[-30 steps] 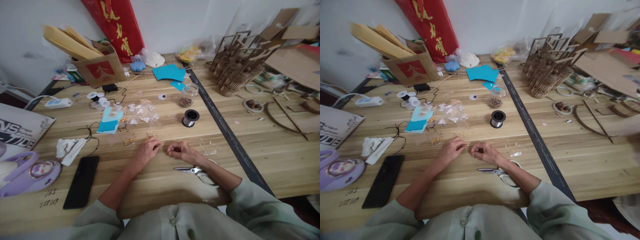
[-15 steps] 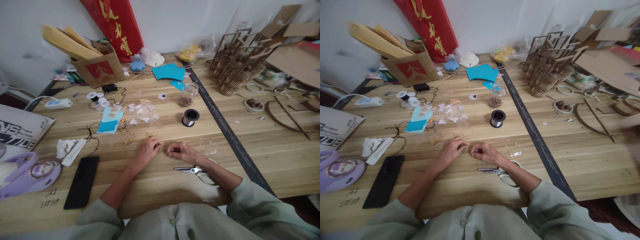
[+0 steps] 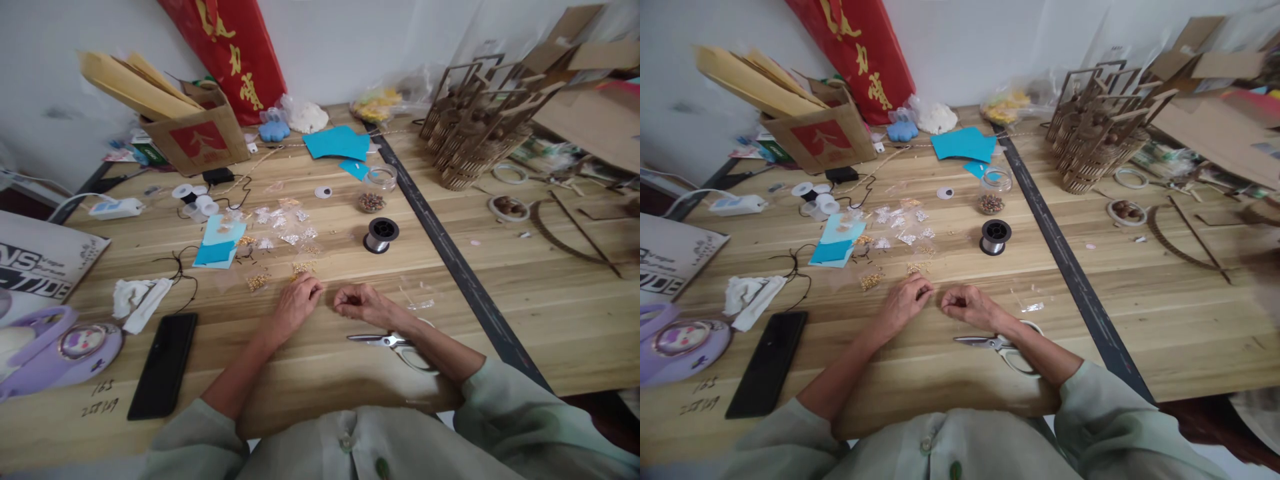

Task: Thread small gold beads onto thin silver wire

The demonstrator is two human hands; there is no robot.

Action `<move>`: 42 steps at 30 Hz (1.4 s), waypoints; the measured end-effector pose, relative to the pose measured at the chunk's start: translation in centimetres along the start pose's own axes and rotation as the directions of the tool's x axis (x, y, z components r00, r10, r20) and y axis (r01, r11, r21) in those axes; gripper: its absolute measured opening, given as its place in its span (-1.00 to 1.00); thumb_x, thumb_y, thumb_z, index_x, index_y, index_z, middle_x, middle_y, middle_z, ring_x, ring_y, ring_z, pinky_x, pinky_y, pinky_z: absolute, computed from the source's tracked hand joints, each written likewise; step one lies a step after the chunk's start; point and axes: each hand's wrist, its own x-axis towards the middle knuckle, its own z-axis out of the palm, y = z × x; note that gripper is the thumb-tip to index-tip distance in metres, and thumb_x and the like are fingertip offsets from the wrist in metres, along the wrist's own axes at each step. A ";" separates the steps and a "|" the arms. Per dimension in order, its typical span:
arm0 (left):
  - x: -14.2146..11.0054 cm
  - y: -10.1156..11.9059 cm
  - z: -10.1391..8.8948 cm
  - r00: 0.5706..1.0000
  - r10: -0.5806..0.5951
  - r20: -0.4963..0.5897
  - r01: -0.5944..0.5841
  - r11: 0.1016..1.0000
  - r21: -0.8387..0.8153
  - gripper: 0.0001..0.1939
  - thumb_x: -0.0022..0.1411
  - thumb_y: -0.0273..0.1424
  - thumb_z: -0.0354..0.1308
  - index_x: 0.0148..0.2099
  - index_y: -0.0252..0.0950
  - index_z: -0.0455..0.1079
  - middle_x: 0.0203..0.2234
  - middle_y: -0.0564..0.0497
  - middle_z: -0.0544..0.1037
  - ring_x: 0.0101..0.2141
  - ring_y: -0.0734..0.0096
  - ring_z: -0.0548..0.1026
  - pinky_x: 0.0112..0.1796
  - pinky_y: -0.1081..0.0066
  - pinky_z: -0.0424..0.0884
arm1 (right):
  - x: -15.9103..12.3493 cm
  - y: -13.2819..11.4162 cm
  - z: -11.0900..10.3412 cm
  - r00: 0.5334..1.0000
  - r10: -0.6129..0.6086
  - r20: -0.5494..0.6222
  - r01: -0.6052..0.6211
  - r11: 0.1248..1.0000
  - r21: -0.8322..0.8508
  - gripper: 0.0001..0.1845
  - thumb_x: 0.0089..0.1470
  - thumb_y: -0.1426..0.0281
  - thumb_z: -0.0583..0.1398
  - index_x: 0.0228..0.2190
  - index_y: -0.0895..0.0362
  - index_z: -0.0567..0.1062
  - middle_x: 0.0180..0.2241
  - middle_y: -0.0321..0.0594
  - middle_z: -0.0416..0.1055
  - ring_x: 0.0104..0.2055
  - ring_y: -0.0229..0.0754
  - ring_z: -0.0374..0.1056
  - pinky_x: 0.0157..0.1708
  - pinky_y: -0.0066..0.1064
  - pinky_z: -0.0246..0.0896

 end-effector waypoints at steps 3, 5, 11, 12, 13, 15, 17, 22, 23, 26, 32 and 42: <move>0.0 -0.1 -0.1 0.999 -0.020 -0.028 0.020 1.000 -0.001 -0.92 0.17 -0.52 0.09 -0.35 -0.31 0.40 -0.40 -0.01 0.45 -0.38 0.39 0.41 -0.32 0.44 0.31 | 0.0 -0.1 0.1 1.000 -0.006 -0.009 0.006 1.000 -0.017 -0.85 0.03 0.36 0.17 -0.46 0.22 0.40 -0.57 -0.38 0.20 -0.54 -0.39 0.05 -0.54 -0.53 -0.04; 0.0 -0.3 -0.1 0.998 -0.023 -0.063 0.021 0.999 -0.024 -0.93 0.17 -0.52 0.09 -0.36 -0.31 0.39 -0.40 -0.01 0.45 -0.39 0.40 0.41 -0.33 0.44 0.31 | -0.1 -0.1 0.1 0.999 -0.028 -0.020 0.027 0.997 -0.066 -0.84 0.06 0.36 0.15 -0.45 0.22 0.41 -0.57 -0.37 0.21 -0.54 -0.38 0.06 -0.54 -0.52 -0.04; 0.1 -0.5 0.0 0.986 -0.014 -0.164 -0.021 0.978 -0.208 -0.94 0.14 -0.51 0.12 -0.37 -0.31 0.39 -0.48 0.04 0.50 -0.50 0.50 0.40 -0.42 0.51 0.30 | -0.5 -0.1 0.1 0.947 -0.297 -0.125 0.230 0.894 -0.385 -0.87 0.13 0.40 0.11 -0.37 0.18 0.44 -0.29 -0.17 0.34 -0.42 -0.32 0.24 -0.44 -0.49 0.12; 0.0 -0.5 0.1 0.986 -0.025 -0.164 -0.017 0.968 -0.251 -0.95 0.13 -0.51 0.12 -0.38 -0.31 0.40 -0.50 0.06 0.50 -0.54 0.53 0.38 -0.45 0.53 0.28 | -0.5 -0.1 0.1 0.931 -0.344 -0.123 0.264 0.866 -0.425 -0.88 0.14 0.41 0.10 -0.36 0.17 0.43 -0.18 -0.11 0.33 -0.37 -0.30 0.28 -0.40 -0.48 0.15; 0.0 -0.4 0.2 0.987 -0.040 -0.157 -0.008 0.955 -0.295 -0.95 0.12 -0.50 0.13 -0.38 -0.31 0.41 -0.53 0.07 0.50 -0.57 0.55 0.36 -0.48 0.54 0.27 | -0.4 0.0 0.0 0.919 -0.377 -0.115 0.290 0.845 -0.450 -0.88 0.14 0.43 0.09 -0.36 0.16 0.43 -0.10 -0.08 0.30 -0.30 -0.27 0.31 -0.37 -0.47 0.18; 0.0 -0.2 0.3 0.988 -0.078 -0.133 0.020 0.920 -0.391 -0.95 0.10 -0.49 0.13 -0.38 -0.32 0.42 -0.58 0.09 0.49 -0.62 0.58 0.34 -0.53 0.56 0.24 | -0.3 0.2 0.0 0.907 -0.409 -0.096 0.323 0.825 -0.464 -0.88 0.15 0.44 0.08 -0.36 0.15 0.42 -0.03 -0.04 0.27 -0.15 -0.20 0.33 -0.30 -0.45 0.22; -0.1 0.1 0.3 0.987 -0.118 -0.106 0.051 0.868 -0.494 -0.94 0.09 -0.47 0.14 -0.38 -0.34 0.43 -0.59 0.08 0.49 -0.62 0.58 0.35 -0.56 0.58 0.23 | -0.1 0.5 0.0 0.904 -0.420 -0.080 0.341 0.821 -0.458 -0.89 0.16 0.45 0.08 -0.36 0.15 0.41 -0.04 -0.03 0.29 -0.06 -0.15 0.31 -0.23 -0.42 0.23; -0.2 0.5 0.2 0.983 -0.178 -0.045 0.107 0.756 -0.646 -0.90 0.05 -0.43 0.19 -0.37 -0.38 0.44 -0.54 0.02 0.53 -0.57 0.55 0.42 -0.54 0.59 0.27 | 0.1 0.8 0.2 0.909 -0.407 -0.085 0.335 0.838 -0.431 -0.90 0.16 0.45 0.08 -0.36 0.15 0.40 -0.32 -0.17 0.40 -0.29 -0.23 0.34 -0.27 -0.43 0.22; -0.2 0.5 0.2 0.983 -0.180 -0.040 0.111 0.749 -0.653 -0.90 0.05 -0.43 0.20 -0.37 -0.38 0.44 -0.54 0.01 0.53 -0.57 0.55 0.42 -0.54 0.59 0.28 | 0.1 0.8 0.2 0.912 -0.401 -0.089 0.328 0.842 -0.428 -0.89 0.16 0.45 0.08 -0.36 0.16 0.40 -0.35 -0.19 0.40 -0.32 -0.24 0.33 -0.30 -0.44 0.22; -0.2 0.4 0.3 0.984 -0.173 -0.041 0.102 0.740 -0.665 -0.90 0.05 -0.43 0.19 -0.35 -0.38 0.44 -0.50 -0.01 0.55 -0.55 0.54 0.44 -0.51 0.58 0.32 | 0.0 0.6 0.3 0.919 -0.383 -0.088 0.314 0.850 -0.424 -0.88 0.16 0.43 0.08 -0.37 0.16 0.41 -0.37 -0.19 0.39 -0.35 -0.25 0.31 -0.34 -0.45 0.20; -0.3 0.2 0.5 0.984 -0.170 -0.054 0.090 0.732 -0.676 -0.86 0.06 -0.47 0.18 -0.27 -0.39 0.45 -0.37 -0.08 0.57 -0.40 0.43 0.53 -0.39 0.51 0.42 | -0.2 0.2 0.3 0.930 -0.356 -0.088 0.284 0.851 -0.442 -0.87 0.17 0.40 0.09 -0.38 0.15 0.40 -0.40 -0.20 0.36 -0.39 -0.26 0.27 -0.38 -0.46 0.15; -0.3 0.1 0.0 0.993 -0.094 -0.076 0.033 0.816 -0.577 -0.79 0.11 -0.52 0.11 -0.18 -0.40 0.49 -0.31 -0.12 0.55 -0.37 0.43 0.50 -0.41 0.51 0.41 | -0.4 0.2 0.1 0.935 -0.339 -0.103 0.257 0.849 -0.461 -0.88 0.17 0.41 0.10 -0.36 0.16 0.41 -0.41 -0.21 0.36 -0.39 -0.26 0.27 -0.38 -0.46 0.13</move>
